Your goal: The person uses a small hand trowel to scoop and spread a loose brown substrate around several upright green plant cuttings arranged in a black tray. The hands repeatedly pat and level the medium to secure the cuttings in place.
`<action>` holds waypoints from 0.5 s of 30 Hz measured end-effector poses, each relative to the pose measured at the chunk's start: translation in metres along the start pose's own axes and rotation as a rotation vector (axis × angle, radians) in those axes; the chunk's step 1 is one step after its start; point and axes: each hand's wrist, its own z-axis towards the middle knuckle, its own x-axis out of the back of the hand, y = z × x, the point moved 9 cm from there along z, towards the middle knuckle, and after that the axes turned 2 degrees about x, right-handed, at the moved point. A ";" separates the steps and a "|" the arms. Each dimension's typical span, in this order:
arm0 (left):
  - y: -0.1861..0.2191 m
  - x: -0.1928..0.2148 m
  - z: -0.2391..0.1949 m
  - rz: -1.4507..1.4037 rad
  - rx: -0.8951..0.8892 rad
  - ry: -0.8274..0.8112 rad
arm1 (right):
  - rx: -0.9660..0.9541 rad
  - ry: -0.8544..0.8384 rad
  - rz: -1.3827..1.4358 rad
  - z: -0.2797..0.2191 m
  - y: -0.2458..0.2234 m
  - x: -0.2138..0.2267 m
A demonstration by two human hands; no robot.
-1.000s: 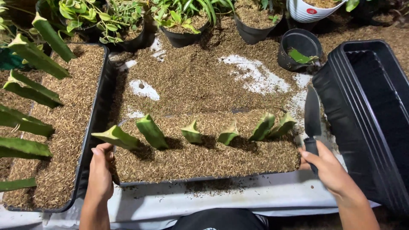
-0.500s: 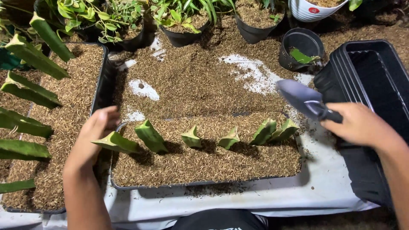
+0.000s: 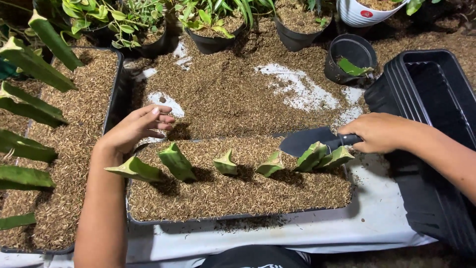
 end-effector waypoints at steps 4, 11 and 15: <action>-0.002 0.001 0.004 0.015 -0.025 -0.011 | 0.002 0.005 -0.034 0.010 0.005 -0.003; -0.002 -0.010 0.000 0.113 0.035 0.014 | -0.070 -0.223 0.335 0.020 0.001 -0.013; 0.001 -0.015 -0.010 0.172 0.063 0.031 | -0.051 -0.092 0.141 0.016 -0.009 0.010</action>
